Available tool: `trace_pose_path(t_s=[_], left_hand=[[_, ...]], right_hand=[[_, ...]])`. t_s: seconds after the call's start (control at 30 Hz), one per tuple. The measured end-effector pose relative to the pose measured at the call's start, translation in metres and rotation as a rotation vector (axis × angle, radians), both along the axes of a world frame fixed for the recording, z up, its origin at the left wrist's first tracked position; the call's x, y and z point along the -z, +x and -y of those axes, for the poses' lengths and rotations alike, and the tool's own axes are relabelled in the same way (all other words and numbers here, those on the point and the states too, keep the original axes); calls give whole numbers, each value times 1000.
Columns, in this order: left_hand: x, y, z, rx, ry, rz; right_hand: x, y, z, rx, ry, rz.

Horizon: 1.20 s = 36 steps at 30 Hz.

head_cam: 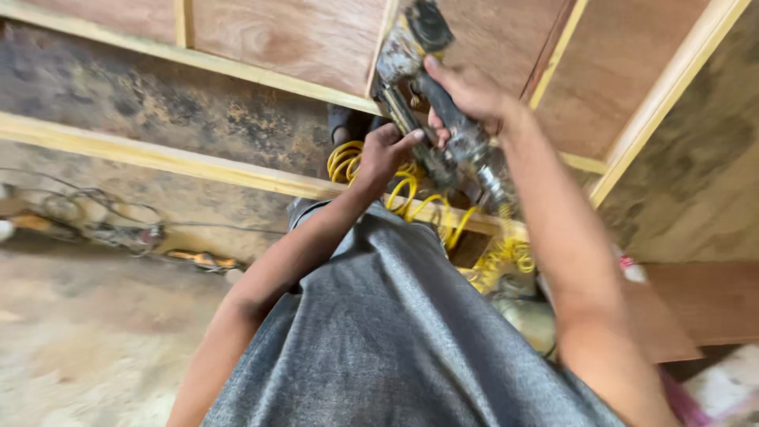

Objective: The person uses a pneumatic nail gun to fasten thin wooden strips onto a large plywood frame, holding each strip in place with one hand while driving nails along it. They reposition around the frame to nail different strips, then set the nail gun down near an air compressor at the end.

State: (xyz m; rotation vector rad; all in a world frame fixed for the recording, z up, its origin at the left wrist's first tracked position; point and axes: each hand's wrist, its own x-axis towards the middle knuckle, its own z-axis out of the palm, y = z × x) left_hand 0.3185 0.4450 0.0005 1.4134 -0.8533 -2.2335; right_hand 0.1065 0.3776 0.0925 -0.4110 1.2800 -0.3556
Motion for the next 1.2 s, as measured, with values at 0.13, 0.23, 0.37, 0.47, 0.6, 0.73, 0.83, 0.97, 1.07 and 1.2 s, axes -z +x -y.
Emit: trace_pose_path(t_s=[0.13,0.23,0.37,0.47,0.6,0.73,0.83,0.97,1.07,1.2], left_hand=[[-7,-18,15,-331,289,-274],[-6,-27,26,-475,435,-386],[-4,-34,37,-686,507,-746],[-2,-36,39,-692,595,-693],[-7,-33,43,-666,626,-638],[-10,-32,45,-638,616,-564],[-12,-36,35,-566,590,-483],[-14,-43,11,-305,296,-310],[-9,-43,-1,175,-71,-374],[6,-64,7,631,-477,-68]], right_hand=[[-29,30,76,-356,75,-208],[-30,64,122,-607,76,-257],[-9,103,159,-885,142,-356],[6,116,172,-969,198,-363],[12,120,178,-972,292,-335],[8,115,178,-900,345,-345],[-6,92,158,-762,263,-317],[-44,26,86,-427,109,-248],[-71,-25,0,-156,134,-390],[-85,-85,-122,257,124,-339]])
